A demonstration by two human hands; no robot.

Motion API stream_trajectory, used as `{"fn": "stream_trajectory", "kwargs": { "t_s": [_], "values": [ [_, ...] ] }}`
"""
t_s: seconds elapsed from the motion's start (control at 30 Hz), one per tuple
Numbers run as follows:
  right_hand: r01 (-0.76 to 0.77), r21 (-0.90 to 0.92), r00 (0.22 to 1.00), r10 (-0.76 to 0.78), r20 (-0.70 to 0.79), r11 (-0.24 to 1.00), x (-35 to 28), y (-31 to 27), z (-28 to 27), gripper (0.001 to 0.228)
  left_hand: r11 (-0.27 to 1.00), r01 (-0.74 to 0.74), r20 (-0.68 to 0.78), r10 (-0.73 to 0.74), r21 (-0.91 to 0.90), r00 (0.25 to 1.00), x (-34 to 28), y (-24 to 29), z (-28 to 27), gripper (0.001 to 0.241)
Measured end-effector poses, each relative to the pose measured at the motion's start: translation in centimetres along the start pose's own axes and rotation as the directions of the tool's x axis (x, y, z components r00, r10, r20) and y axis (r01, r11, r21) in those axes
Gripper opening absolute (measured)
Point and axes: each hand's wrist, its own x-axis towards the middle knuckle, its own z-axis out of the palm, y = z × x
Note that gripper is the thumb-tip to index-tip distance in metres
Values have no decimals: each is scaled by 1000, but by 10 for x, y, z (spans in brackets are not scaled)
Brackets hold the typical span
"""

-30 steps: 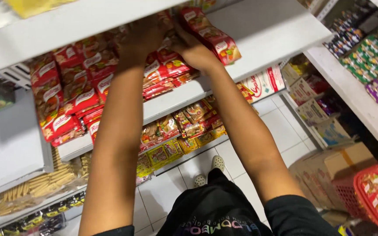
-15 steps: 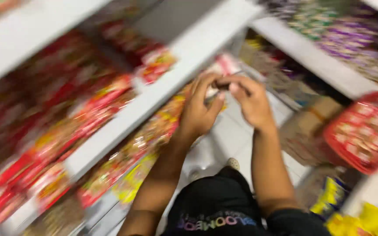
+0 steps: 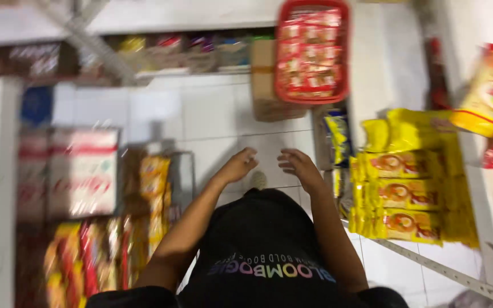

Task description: The person takes seasoning packets from a red basket and stacks them onto a shelf by hand.

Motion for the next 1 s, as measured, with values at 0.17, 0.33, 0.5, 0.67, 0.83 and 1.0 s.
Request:
{"fn": "stream_trajectory", "kwargs": {
  "t_s": [0.17, 0.33, 0.5, 0.67, 0.83, 1.0],
  "values": [
    [1, 168, 944, 54, -325, 986, -3, 10, -90, 41, 985, 93, 214, -123, 149, 969, 88, 16, 12, 47],
    [22, 328, 863, 147, -483, 944, 11, 3, -126, 42, 982, 14, 276, -66, 187, 959, 180, 34, 19, 45],
    [-7, 409, 825, 236, -513, 913, 61, 10, -122, 42, 979, -85, 268, 33, 186, 963, 287, 44, 19, 37],
    [19, 569, 821, 312, -478, 822, 132, -1, -105, 42, 864, -170, 256, 49, 475, 966, 390, 55, 12, 35],
    [37, 586, 791, 335, -512, 810, 216, -23, -93, 42, 487, -578, 225, 605, 655, 764, 469, 36, 10, 72],
    [49, 674, 772, 400, -493, 737, 282, -19, -86, 40, 386, -453, 381, 253, 804, 890, 509, -8, 20, 87]
  ]
}}
